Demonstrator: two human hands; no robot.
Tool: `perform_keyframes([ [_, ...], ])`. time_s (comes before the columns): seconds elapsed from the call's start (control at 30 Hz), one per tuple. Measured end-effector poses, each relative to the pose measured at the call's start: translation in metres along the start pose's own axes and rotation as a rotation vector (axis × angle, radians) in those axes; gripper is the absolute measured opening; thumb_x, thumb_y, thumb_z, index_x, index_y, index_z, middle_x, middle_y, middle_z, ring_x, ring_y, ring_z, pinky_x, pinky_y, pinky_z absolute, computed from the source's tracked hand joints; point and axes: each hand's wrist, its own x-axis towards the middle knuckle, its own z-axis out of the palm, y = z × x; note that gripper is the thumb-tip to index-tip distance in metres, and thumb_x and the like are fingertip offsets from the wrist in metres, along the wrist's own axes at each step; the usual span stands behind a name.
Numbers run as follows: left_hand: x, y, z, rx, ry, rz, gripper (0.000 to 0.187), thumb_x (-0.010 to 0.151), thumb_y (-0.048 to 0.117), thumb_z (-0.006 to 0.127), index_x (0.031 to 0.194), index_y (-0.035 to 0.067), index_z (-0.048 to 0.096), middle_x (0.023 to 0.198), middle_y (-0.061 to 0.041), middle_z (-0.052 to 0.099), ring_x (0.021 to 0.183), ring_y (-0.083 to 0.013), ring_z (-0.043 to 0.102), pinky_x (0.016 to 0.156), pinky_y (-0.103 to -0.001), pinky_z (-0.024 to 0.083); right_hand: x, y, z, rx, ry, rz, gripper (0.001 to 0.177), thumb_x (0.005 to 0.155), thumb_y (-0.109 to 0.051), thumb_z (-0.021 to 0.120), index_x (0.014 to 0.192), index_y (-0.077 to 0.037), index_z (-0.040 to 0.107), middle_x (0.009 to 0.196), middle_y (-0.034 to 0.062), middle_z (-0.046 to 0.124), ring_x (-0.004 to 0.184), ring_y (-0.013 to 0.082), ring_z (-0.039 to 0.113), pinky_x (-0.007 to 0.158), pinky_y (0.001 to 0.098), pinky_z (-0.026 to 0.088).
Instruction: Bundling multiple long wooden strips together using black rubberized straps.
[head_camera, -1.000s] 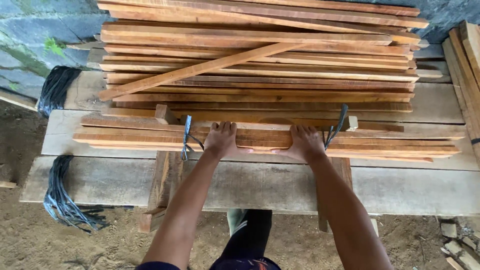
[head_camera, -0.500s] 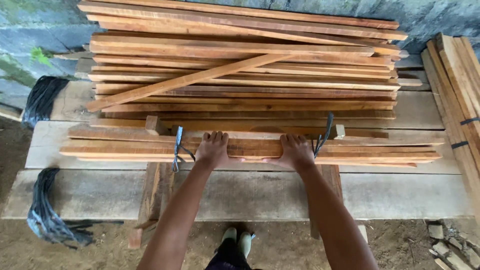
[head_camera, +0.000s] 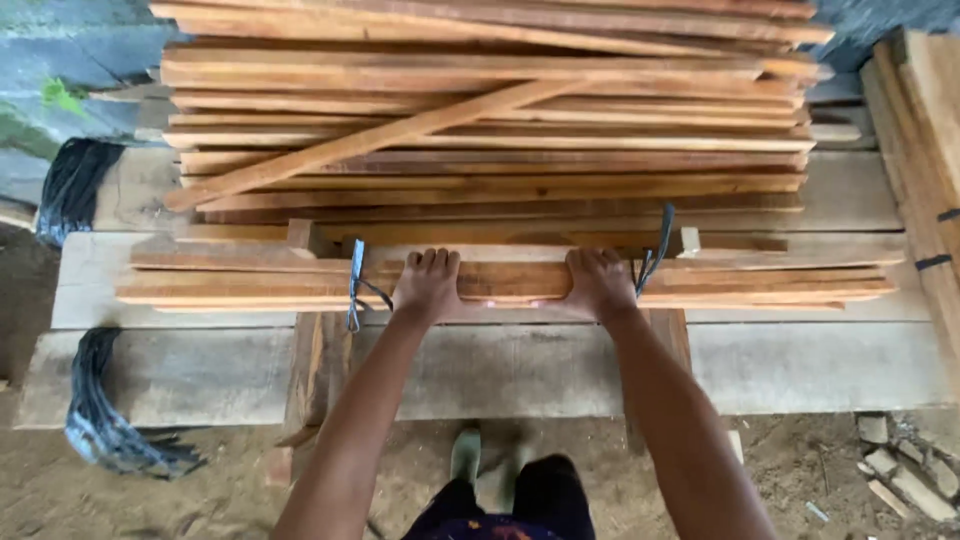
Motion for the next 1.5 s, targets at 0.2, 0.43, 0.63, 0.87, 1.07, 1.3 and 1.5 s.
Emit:
perform_keyframes([
  [0.2, -0.006, 0.001, 0.012, -0.097, -0.503, -0.102, 0.093, 0.068, 0.089, 0.066, 0.116, 0.009, 0.066, 0.108, -0.012, 0.07, 0.107, -0.0313, 0.069, 0.095, -0.045, 0.049, 0.018, -0.009, -0.023, -0.014, -0.566, 0.126, 0.095, 0.067, -0.098, 0.056, 0.113, -0.016, 0.062, 0.117, 0.008, 0.07, 0.119, 0.0268, 0.067, 0.105, 0.0435, 0.047],
  [0.43, 0.01, 0.008, -0.007, -0.138, -0.635, -0.21, 0.094, 0.067, 0.088, 0.066, 0.123, 0.012, 0.065, 0.125, -0.012, 0.067, 0.122, -0.0293, 0.063, 0.111, -0.051, 0.042, 0.016, 0.0, -0.036, 0.182, -0.478, 0.102, 0.1, 0.073, -0.085, 0.065, 0.138, -0.009, 0.052, 0.138, 0.0215, 0.058, 0.129, 0.045, 0.055, 0.109, 0.0614, 0.039],
  [0.63, 0.02, 0.067, 0.023, -0.137, -0.653, -0.152, 0.088, 0.066, 0.081, 0.074, 0.126, 0.019, 0.054, 0.123, -0.005, 0.061, 0.124, -0.0248, 0.059, 0.111, -0.052, 0.039, -0.008, 0.037, -0.009, 0.256, -0.17, -0.402, 0.089, 0.085, -0.053, 0.078, 0.159, -0.023, 0.038, 0.15, 0.0111, 0.046, 0.145, 0.0303, 0.045, 0.123, 0.0497, 0.034],
  [0.87, 0.063, 0.181, 0.069, -0.136, -0.572, -0.063, 0.11, 0.057, 0.087, 0.073, 0.137, 0.017, 0.048, 0.126, -0.005, 0.059, 0.124, -0.0246, 0.058, 0.108, -0.047, 0.04, -0.056, 0.105, -0.021, -0.11, -0.171, -0.653, 0.094, 0.094, -0.023, 0.074, 0.166, -0.011, 0.015, 0.169, 0.0102, 0.024, 0.158, 0.0244, 0.021, 0.132, 0.0424, 0.017],
  [1.07, 0.084, 0.23, 0.086, -0.044, -0.451, 0.032, 0.106, 0.052, 0.078, 0.082, 0.131, 0.014, 0.054, 0.121, -0.008, 0.06, 0.119, -0.0265, 0.059, 0.103, -0.049, 0.042, -0.114, 0.24, -0.045, 0.129, -0.169, -0.442, 0.092, 0.078, -0.038, 0.082, 0.157, -0.016, 0.041, 0.157, 0.0088, 0.045, 0.147, 0.0273, 0.043, 0.127, 0.048, 0.024],
  [1.3, 0.08, 0.219, 0.096, -0.076, -0.457, 0.07, 0.101, 0.055, 0.08, 0.083, 0.126, 0.014, 0.052, 0.113, -0.006, 0.058, 0.108, -0.0248, 0.063, 0.097, -0.044, 0.047, -0.123, 0.262, -0.016, 0.04, -0.201, -0.172, 0.125, 0.043, -0.058, 0.094, 0.149, -0.016, 0.044, 0.132, 0.0095, 0.055, 0.115, 0.0304, 0.064, 0.098, 0.0445, 0.052],
  [1.5, 0.088, 0.218, 0.08, -0.067, -0.358, 0.073, 0.095, 0.05, 0.07, 0.088, 0.121, 0.013, 0.056, 0.107, -0.004, 0.06, 0.101, -0.0254, 0.064, 0.087, -0.042, 0.05, -0.118, 0.264, -0.015, -0.052, -0.171, -0.205, 0.097, 0.045, -0.055, 0.09, 0.128, -0.018, 0.057, 0.107, 0.0039, 0.063, 0.097, 0.0264, 0.067, 0.086, 0.0419, 0.051],
])
